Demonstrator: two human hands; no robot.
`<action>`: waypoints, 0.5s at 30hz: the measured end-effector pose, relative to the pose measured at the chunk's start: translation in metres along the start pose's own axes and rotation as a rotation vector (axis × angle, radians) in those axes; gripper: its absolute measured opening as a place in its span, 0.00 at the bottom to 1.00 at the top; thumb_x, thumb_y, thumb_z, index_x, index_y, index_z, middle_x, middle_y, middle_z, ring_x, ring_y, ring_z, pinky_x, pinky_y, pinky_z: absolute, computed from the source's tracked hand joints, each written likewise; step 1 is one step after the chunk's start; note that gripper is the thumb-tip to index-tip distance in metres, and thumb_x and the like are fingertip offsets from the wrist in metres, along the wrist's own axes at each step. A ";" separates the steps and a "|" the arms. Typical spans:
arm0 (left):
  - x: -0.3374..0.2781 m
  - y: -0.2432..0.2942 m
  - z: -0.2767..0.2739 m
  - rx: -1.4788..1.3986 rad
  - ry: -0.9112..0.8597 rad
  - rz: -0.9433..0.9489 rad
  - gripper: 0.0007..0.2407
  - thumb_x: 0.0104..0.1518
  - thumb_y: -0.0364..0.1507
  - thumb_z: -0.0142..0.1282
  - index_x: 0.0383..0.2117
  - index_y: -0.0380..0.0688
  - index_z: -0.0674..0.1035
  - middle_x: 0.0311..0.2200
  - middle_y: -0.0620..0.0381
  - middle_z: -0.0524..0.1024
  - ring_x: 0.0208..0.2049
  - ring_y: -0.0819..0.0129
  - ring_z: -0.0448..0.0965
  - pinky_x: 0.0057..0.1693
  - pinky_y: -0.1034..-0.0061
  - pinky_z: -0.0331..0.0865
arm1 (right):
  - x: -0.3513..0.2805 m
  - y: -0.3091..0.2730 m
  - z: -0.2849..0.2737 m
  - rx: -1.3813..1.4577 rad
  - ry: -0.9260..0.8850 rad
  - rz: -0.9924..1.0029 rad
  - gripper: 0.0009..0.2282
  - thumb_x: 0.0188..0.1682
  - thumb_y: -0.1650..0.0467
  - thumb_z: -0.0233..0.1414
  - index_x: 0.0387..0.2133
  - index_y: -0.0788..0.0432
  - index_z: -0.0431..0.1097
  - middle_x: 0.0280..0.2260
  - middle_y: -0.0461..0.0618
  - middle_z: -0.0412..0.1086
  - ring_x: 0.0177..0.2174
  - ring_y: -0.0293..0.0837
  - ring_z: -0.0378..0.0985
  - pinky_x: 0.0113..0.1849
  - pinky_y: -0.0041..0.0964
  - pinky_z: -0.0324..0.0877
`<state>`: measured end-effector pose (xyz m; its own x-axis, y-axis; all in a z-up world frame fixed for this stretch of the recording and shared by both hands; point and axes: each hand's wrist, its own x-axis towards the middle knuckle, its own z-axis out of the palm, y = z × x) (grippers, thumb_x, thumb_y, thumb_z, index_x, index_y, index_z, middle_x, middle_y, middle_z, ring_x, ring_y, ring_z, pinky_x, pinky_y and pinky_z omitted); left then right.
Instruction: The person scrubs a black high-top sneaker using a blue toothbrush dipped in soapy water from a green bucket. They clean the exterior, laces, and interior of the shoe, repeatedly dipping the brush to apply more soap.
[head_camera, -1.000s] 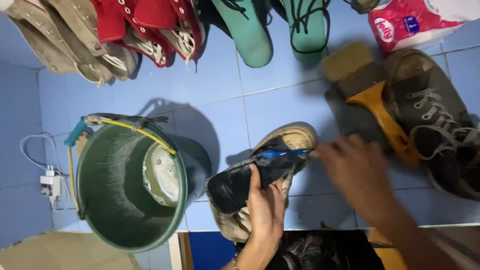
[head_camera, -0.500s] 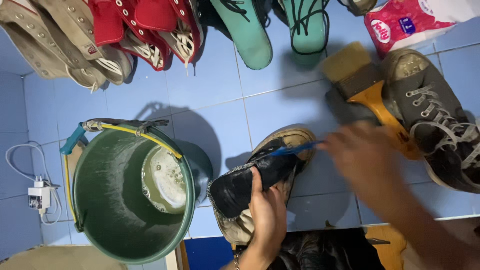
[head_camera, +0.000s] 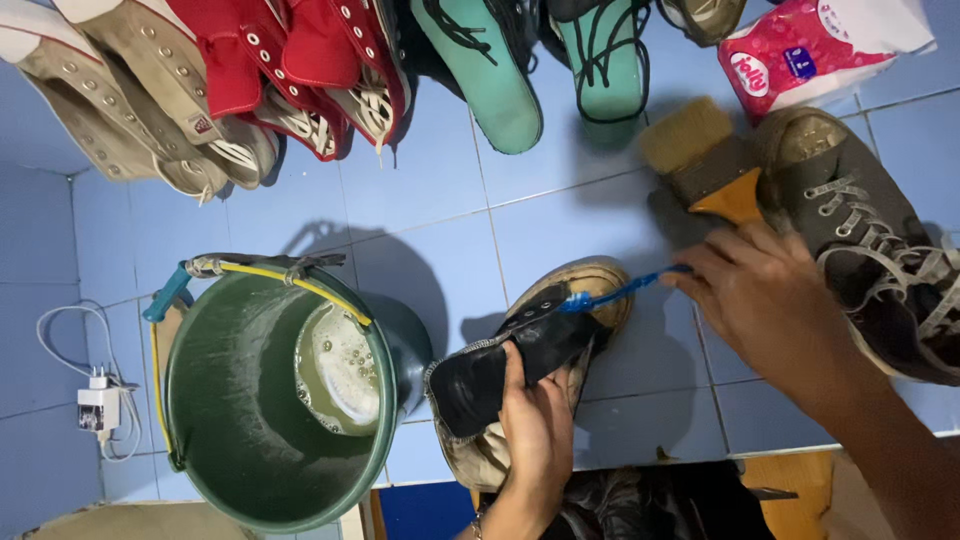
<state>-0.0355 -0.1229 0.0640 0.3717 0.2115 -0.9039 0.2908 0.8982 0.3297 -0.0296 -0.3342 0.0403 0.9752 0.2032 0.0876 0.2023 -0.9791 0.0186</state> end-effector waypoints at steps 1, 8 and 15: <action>-0.002 0.001 0.001 0.016 0.005 0.003 0.25 0.59 0.35 0.48 0.62 0.35 0.71 0.60 0.43 0.74 0.61 0.52 0.73 0.67 0.55 0.65 | 0.003 -0.004 -0.005 -0.041 0.007 -0.008 0.09 0.53 0.57 0.51 0.31 0.44 0.74 0.33 0.41 0.72 0.38 0.47 0.73 0.38 0.44 0.69; 0.005 0.003 -0.011 0.101 -0.076 -0.065 0.28 0.59 0.38 0.47 0.65 0.37 0.69 0.61 0.42 0.73 0.63 0.51 0.72 0.70 0.58 0.63 | 0.012 0.021 -0.016 0.204 -0.218 0.139 0.21 0.54 0.50 0.39 0.45 0.44 0.75 0.47 0.46 0.74 0.52 0.51 0.73 0.59 0.53 0.57; 0.009 0.001 -0.013 0.119 -0.064 -0.077 0.28 0.58 0.39 0.48 0.65 0.38 0.69 0.63 0.44 0.72 0.66 0.55 0.69 0.71 0.63 0.60 | 0.032 0.003 -0.024 0.296 -0.151 -0.086 0.12 0.54 0.57 0.49 0.37 0.46 0.76 0.37 0.39 0.73 0.44 0.49 0.71 0.43 0.50 0.66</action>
<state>-0.0430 -0.1156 0.0526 0.3981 0.1151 -0.9101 0.4217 0.8581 0.2930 0.0001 -0.3308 0.0676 0.9513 0.3041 -0.0511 0.2797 -0.9207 -0.2720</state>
